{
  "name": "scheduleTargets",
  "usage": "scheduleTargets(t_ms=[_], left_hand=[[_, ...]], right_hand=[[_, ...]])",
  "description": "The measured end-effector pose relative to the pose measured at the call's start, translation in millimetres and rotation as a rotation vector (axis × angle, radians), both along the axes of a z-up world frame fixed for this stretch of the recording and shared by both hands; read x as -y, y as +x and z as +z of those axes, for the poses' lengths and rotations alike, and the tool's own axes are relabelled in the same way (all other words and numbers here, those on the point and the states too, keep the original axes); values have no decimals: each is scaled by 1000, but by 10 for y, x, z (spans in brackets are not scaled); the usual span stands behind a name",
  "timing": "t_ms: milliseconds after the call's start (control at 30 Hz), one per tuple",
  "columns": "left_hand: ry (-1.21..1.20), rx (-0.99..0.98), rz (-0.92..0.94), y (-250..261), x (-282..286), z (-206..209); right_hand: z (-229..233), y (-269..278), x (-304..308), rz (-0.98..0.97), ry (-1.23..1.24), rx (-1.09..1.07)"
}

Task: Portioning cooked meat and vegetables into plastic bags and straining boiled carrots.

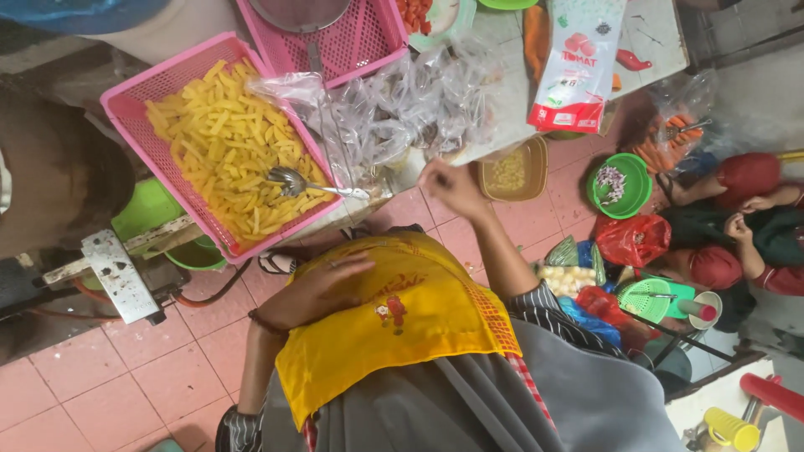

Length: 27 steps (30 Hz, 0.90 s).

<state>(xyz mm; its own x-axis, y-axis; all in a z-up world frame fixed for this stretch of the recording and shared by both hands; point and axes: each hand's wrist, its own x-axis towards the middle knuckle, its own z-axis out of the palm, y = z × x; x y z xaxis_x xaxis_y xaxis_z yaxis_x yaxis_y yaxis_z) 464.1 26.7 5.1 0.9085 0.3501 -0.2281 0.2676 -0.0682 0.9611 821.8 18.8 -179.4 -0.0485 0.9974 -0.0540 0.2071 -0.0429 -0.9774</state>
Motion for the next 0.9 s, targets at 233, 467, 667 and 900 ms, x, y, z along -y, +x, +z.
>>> scheduleTargets(t_ms=[233, 467, 667, 900], left_hand=[[-142, -144, -78, -147, 259, -857], [194, -499, 218, -745, 396, -2063], [216, -732, 305, -1083, 468, -2195], [155, -746, 393, -1130, 597, -2125]], right_hand=[[81, -778, 603, 658, -251, 101], [-799, 241, 262, 333, -302, 442], [-1077, 2110, -383, -814, -93, 963], [-1629, 3312, -698, -893, -501, 1108]])
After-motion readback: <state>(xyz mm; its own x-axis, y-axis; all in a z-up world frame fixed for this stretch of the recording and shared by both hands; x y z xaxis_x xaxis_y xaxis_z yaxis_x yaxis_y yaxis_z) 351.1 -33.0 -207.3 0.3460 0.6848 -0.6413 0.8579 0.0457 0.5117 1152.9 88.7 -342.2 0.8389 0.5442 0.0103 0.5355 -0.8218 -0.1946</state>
